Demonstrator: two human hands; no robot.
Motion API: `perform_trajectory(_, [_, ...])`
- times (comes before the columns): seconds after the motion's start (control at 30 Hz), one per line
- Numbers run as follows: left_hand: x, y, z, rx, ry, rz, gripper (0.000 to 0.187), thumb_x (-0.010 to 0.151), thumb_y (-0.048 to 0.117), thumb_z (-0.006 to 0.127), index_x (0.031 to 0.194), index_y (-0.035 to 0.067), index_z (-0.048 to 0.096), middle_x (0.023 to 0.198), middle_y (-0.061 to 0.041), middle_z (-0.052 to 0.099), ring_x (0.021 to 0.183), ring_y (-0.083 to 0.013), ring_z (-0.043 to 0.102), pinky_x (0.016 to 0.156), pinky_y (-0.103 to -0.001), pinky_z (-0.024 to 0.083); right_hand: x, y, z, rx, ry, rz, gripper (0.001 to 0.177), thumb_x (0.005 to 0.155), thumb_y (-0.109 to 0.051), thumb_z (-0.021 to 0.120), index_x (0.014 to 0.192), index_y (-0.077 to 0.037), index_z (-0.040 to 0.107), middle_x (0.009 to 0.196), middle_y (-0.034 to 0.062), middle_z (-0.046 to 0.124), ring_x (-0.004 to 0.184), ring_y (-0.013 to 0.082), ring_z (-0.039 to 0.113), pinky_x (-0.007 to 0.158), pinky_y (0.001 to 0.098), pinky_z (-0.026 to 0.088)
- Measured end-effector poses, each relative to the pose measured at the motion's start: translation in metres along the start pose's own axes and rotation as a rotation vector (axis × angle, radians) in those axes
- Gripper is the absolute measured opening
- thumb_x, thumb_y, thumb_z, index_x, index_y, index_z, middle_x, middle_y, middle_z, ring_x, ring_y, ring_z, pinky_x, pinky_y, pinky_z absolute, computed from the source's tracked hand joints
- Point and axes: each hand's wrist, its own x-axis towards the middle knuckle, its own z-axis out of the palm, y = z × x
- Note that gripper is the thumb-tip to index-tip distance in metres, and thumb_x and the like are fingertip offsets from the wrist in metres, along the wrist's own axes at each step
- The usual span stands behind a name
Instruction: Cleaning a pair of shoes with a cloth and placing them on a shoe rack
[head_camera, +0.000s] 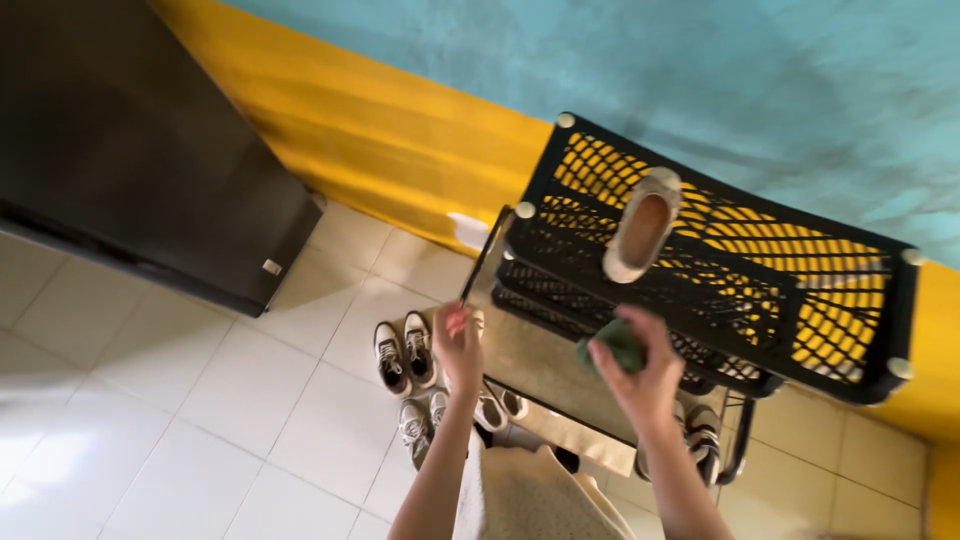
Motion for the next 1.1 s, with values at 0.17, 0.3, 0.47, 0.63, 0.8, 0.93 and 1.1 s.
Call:
perform_trajectory(0.17, [-0.038, -0.09, -0.071, 0.363, -0.077, -0.02, 0.021, 0.082, 0.007, 0.063, 0.101, 0.016, 0.068, 0.09, -0.009, 0.067, 0.085, -0.0289, 0.068, 0.074, -0.04, 0.057, -0.051, 0.016, 0.093, 0.511, -0.278, 0.468, 0.017, 0.09, -0.028, 0.071, 0.095, -0.013, 0.078, 0.076, 0.0081, 0.073, 0.07, 0.0147, 0.064, 0.07, 0.0317, 0.055])
perform_trajectory(0.3, [-0.064, -0.127, -0.094, 0.543, -0.27, -0.16, 0.037, 0.074, 0.018, 0.076, 0.109, 0.025, 0.068, 0.115, -0.009, 0.067, 0.103, -0.0358, 0.069, 0.087, -0.047, 0.057, -0.099, 0.057, 0.144, 1.097, -0.358, 1.214, 0.04, 0.099, -0.045, 0.057, 0.089, -0.006, 0.056, 0.057, 0.0065, 0.044, 0.036, 0.0146, 0.036, 0.038, 0.0279, 0.027])
perform_trajectory(0.47, [-0.068, -0.124, -0.096, 0.783, -0.631, -0.296, 0.058, 0.085, 0.016, 0.073, 0.14, 0.018, 0.058, 0.151, -0.031, 0.042, 0.128, -0.0525, 0.054, 0.101, -0.059, 0.052, -0.138, 0.09, 0.154, 1.117, -0.325, 1.629, 0.049, 0.089, -0.054, 0.063, 0.092, -0.008, 0.047, 0.084, 0.0308, 0.067, 0.044, 0.0116, 0.041, 0.049, 0.0271, 0.035])
perform_trajectory(0.63, [-0.069, -0.163, -0.087, 0.889, -0.689, -0.349, 0.036, 0.095, 0.017, 0.065, 0.129, 0.014, 0.052, 0.14, -0.016, 0.041, 0.124, -0.0373, 0.045, 0.096, -0.05, 0.051, -0.162, 0.114, 0.163, 1.105, -0.377, 1.667, 0.056, 0.09, -0.057, 0.059, 0.096, -0.002, 0.059, 0.076, 0.016, 0.059, 0.045, 0.0087, 0.042, 0.049, 0.0238, 0.035])
perform_trajectory(0.8, [-0.062, -0.137, -0.087, 0.674, -0.587, -0.289, 0.016, 0.096, 0.02, 0.065, 0.1, 0.005, 0.06, 0.112, -0.015, 0.063, 0.095, -0.0356, 0.064, 0.075, -0.048, 0.057, -0.159, 0.104, 0.163, 0.993, -0.389, 1.69, 0.047, 0.088, -0.046, 0.061, 0.094, 0.0, 0.06, 0.072, 0.0145, 0.055, 0.05, 0.0162, 0.045, 0.052, 0.0299, 0.037])
perform_trajectory(0.93, [-0.063, -0.117, -0.097, 0.469, -0.538, -0.378, 0.014, 0.093, 0.019, 0.068, 0.094, 0.01, 0.057, 0.096, -0.009, 0.069, 0.076, -0.0218, 0.066, 0.062, -0.032, 0.056, -0.145, 0.087, 0.155, 0.812, -0.275, 1.543, 0.045, 0.086, -0.021, 0.069, 0.125, -0.002, 0.057, 0.091, 0.0174, 0.059, 0.069, 0.0222, 0.052, 0.06, 0.032, 0.042])
perform_trajectory(1.1, [-0.061, -0.053, -0.126, 0.255, -0.577, -0.543, 0.023, 0.092, 0.027, 0.074, 0.097, 0.01, 0.059, 0.116, -0.013, 0.077, 0.105, -0.0228, 0.078, 0.093, -0.035, 0.068, -0.118, 0.056, 0.124, 0.604, -0.28, 1.192, 0.055, 0.078, -0.013, 0.078, 0.13, -0.003, 0.063, 0.11, 0.0173, 0.069, 0.096, 0.0278, 0.063, 0.076, 0.0328, 0.048])
